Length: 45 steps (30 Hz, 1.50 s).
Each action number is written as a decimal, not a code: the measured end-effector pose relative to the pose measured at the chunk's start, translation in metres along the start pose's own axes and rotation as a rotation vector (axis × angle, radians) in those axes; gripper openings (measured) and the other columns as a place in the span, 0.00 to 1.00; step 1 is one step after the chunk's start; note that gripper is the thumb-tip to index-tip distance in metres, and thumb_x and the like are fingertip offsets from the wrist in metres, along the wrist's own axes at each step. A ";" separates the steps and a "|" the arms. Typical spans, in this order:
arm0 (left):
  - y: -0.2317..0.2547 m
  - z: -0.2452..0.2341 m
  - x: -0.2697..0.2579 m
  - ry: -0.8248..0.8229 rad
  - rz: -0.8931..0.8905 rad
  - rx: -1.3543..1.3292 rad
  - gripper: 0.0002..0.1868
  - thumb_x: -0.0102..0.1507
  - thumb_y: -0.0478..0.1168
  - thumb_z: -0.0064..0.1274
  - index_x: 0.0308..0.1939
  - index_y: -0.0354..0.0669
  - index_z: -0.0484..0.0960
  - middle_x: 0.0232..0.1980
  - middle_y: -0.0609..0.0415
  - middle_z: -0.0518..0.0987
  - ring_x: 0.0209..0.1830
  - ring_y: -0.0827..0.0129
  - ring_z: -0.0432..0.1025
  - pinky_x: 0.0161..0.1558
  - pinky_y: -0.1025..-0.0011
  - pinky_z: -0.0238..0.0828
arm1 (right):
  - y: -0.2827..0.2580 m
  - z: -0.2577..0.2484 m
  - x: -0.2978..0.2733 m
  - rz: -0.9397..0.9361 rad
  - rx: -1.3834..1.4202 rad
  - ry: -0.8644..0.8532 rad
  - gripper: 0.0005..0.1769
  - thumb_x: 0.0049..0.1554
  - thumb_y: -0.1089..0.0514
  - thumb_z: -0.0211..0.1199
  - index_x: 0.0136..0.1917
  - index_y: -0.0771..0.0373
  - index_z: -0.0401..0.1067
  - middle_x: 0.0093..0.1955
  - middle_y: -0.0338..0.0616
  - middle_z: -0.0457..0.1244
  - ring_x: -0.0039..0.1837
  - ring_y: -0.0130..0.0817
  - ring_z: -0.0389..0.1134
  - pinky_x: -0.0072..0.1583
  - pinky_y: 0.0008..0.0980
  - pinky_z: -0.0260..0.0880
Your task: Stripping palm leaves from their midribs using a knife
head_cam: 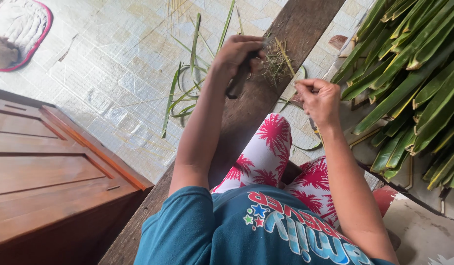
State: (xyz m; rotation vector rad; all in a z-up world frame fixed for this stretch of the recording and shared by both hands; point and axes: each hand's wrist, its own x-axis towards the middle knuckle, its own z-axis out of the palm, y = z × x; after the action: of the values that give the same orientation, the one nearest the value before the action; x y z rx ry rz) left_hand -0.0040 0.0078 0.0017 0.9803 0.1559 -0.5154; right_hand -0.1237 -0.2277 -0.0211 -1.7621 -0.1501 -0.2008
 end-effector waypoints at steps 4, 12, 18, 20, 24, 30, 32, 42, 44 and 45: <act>-0.026 0.031 -0.002 -0.087 -0.080 0.140 0.19 0.60 0.28 0.50 0.55 0.23 0.76 0.27 0.39 0.80 0.11 0.70 0.67 0.11 0.76 0.65 | -0.030 0.009 0.006 0.131 -0.028 0.103 0.04 0.59 0.65 0.64 0.47 0.70 0.76 0.29 0.40 0.62 0.20 0.20 0.52 0.22 0.18 0.50; -0.073 0.024 0.030 -0.241 -0.036 0.082 0.11 0.57 0.27 0.53 0.43 0.23 0.78 0.24 0.31 0.76 0.11 0.59 0.70 0.10 0.59 0.70 | 0.000 0.010 0.005 -0.004 -0.151 0.169 0.04 0.57 0.68 0.66 0.47 0.67 0.78 0.29 0.43 0.63 0.29 0.20 0.62 0.29 0.22 0.60; -0.031 0.028 0.005 -0.116 -0.061 0.149 0.07 0.62 0.28 0.49 0.41 0.23 0.77 0.26 0.41 0.79 0.10 0.70 0.66 0.12 0.73 0.66 | -0.028 0.011 -0.002 0.004 -0.171 0.085 0.06 0.58 0.69 0.63 0.49 0.72 0.76 0.33 0.40 0.64 0.31 0.20 0.61 0.33 0.17 0.60; -0.031 0.027 0.005 -0.129 -0.052 0.140 0.08 0.62 0.28 0.50 0.41 0.22 0.77 0.25 0.41 0.79 0.10 0.70 0.66 0.12 0.73 0.66 | -0.027 0.011 -0.003 0.001 -0.164 0.083 0.06 0.58 0.69 0.63 0.49 0.72 0.76 0.34 0.40 0.65 0.32 0.20 0.62 0.33 0.16 0.62; -0.021 0.024 0.005 -0.075 -0.026 0.131 0.10 0.61 0.28 0.51 0.44 0.21 0.78 0.24 0.41 0.78 0.10 0.70 0.66 0.11 0.73 0.66 | -0.025 0.010 -0.005 -0.079 -0.236 0.071 0.07 0.57 0.70 0.64 0.50 0.73 0.77 0.33 0.39 0.64 0.31 0.19 0.56 0.32 0.17 0.51; -0.012 0.022 0.002 -0.005 0.009 0.159 0.10 0.61 0.29 0.51 0.45 0.22 0.78 0.25 0.41 0.79 0.09 0.71 0.66 0.08 0.75 0.64 | -0.029 0.011 -0.005 -0.100 -0.301 0.076 0.07 0.57 0.70 0.65 0.50 0.72 0.77 0.36 0.42 0.68 0.31 0.19 0.60 0.32 0.17 0.56; -0.011 0.021 0.002 -0.011 0.015 0.167 0.11 0.61 0.28 0.51 0.45 0.22 0.78 0.24 0.41 0.79 0.09 0.71 0.66 0.09 0.75 0.64 | -0.030 0.012 -0.006 -0.075 -0.268 0.066 0.07 0.57 0.70 0.65 0.50 0.72 0.77 0.37 0.43 0.68 0.33 0.22 0.64 0.33 0.17 0.60; -0.002 0.026 -0.003 0.067 0.044 0.202 0.14 0.61 0.28 0.51 0.49 0.20 0.79 0.23 0.41 0.78 0.08 0.70 0.66 0.09 0.76 0.66 | -0.024 0.007 -0.003 -0.086 -0.268 0.008 0.07 0.56 0.71 0.63 0.49 0.71 0.77 0.32 0.39 0.65 0.29 0.19 0.53 0.30 0.18 0.49; 0.011 0.002 0.004 0.129 0.121 0.203 0.14 0.60 0.29 0.52 0.48 0.22 0.81 0.23 0.43 0.78 0.09 0.72 0.65 0.09 0.77 0.64 | -0.014 0.003 -0.008 -0.118 -0.237 -0.012 0.06 0.56 0.71 0.64 0.48 0.71 0.77 0.32 0.43 0.66 0.26 0.20 0.54 0.28 0.17 0.49; 0.020 -0.008 0.010 0.189 0.200 0.204 0.13 0.60 0.30 0.53 0.48 0.24 0.82 0.23 0.44 0.78 0.09 0.74 0.63 0.09 0.78 0.62 | -0.009 -0.001 -0.007 -0.153 -0.208 -0.029 0.05 0.56 0.72 0.65 0.47 0.71 0.77 0.32 0.46 0.67 0.24 0.22 0.54 0.26 0.17 0.48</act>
State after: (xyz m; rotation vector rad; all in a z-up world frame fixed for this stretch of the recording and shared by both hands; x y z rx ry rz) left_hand 0.0149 0.0200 0.0083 1.2297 0.1741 -0.2575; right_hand -0.1328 -0.2265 -0.0142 -1.9628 -0.2944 -0.3105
